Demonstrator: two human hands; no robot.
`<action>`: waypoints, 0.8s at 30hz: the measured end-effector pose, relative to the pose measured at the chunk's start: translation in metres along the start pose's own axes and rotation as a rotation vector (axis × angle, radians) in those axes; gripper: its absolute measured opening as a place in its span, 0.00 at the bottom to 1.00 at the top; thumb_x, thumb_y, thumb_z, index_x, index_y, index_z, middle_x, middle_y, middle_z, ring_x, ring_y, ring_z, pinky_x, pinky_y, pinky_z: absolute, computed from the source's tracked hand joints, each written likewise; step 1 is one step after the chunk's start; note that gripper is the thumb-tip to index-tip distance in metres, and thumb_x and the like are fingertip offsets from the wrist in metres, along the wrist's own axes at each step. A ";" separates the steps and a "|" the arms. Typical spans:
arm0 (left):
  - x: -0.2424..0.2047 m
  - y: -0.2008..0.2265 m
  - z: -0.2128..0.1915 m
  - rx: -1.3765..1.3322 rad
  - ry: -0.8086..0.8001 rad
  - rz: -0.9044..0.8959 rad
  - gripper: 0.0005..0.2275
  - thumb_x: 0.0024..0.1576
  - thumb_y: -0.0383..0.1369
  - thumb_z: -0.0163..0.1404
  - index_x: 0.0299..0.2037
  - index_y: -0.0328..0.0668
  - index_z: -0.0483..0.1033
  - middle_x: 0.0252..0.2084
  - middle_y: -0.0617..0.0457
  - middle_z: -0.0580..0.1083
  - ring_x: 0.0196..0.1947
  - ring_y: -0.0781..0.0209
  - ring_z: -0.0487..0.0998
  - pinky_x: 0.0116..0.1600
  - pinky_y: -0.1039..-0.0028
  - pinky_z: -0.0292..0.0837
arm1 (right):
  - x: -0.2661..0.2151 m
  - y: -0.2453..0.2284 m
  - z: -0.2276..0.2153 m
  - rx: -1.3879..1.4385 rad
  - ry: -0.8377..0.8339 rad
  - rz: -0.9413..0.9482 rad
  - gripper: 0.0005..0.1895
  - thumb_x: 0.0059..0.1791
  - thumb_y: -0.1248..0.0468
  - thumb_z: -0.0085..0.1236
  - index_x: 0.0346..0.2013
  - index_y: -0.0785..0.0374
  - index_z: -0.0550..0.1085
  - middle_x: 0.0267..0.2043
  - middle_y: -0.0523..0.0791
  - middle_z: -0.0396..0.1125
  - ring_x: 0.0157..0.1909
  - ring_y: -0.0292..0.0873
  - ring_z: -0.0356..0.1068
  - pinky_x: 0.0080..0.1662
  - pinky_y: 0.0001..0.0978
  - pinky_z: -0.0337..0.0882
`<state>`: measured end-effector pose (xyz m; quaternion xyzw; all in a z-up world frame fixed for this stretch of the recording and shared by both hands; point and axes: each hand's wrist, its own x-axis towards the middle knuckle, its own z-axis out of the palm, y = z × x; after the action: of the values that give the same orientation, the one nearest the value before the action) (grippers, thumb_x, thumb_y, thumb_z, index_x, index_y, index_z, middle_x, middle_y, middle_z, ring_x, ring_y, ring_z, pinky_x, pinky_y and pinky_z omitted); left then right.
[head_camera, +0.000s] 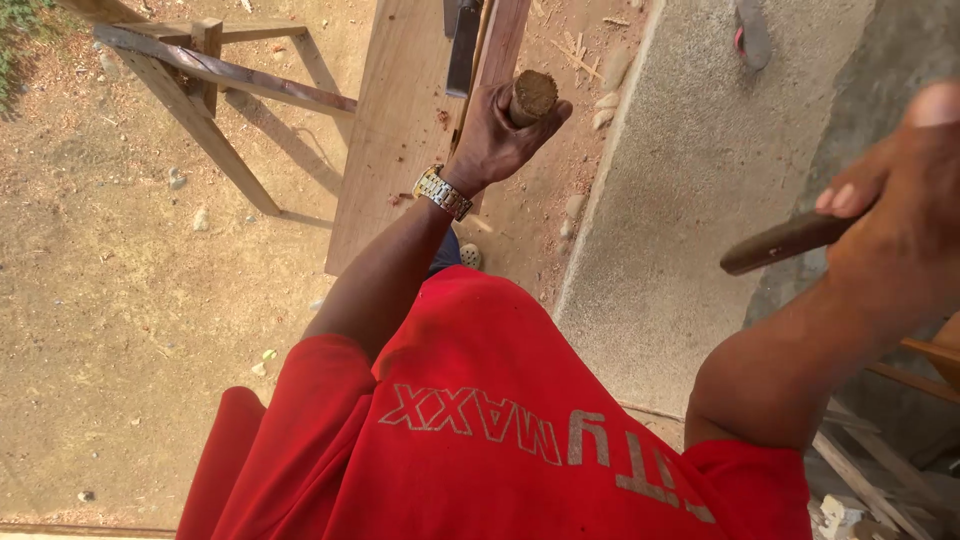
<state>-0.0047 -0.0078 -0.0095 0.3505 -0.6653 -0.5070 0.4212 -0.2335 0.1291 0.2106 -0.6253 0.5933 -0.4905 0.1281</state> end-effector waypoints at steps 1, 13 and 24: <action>0.000 -0.004 0.002 0.127 0.023 0.027 0.18 0.60 0.48 0.61 0.35 0.38 0.76 0.28 0.55 0.77 0.26 0.67 0.80 0.34 0.75 0.79 | 0.004 -0.001 0.008 0.082 0.094 0.036 0.10 0.62 0.65 0.59 0.48 0.68 0.67 0.28 0.49 0.66 0.20 0.38 0.66 0.29 0.33 0.69; -0.007 -0.036 0.005 0.205 0.074 0.409 0.21 0.64 0.45 0.56 0.48 0.28 0.73 0.32 0.50 0.75 0.33 0.61 0.78 0.44 0.63 0.75 | -0.013 0.008 0.038 -0.508 -0.518 -0.114 0.35 0.57 0.69 0.62 0.75 0.60 0.56 0.50 0.57 0.75 0.25 0.40 0.70 0.24 0.32 0.70; 0.001 -0.003 0.000 0.139 0.002 0.014 0.16 0.60 0.46 0.61 0.35 0.39 0.78 0.30 0.53 0.79 0.30 0.64 0.80 0.37 0.72 0.77 | -0.025 0.046 0.046 -0.239 -0.012 -0.156 0.29 0.67 0.68 0.54 0.76 0.63 0.49 0.40 0.49 0.67 0.32 0.42 0.68 0.37 0.31 0.70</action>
<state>-0.0047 -0.0091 -0.0122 0.3748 -0.7010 -0.4562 0.3999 -0.2225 0.1195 0.1426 -0.6833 0.5962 -0.4211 0.0178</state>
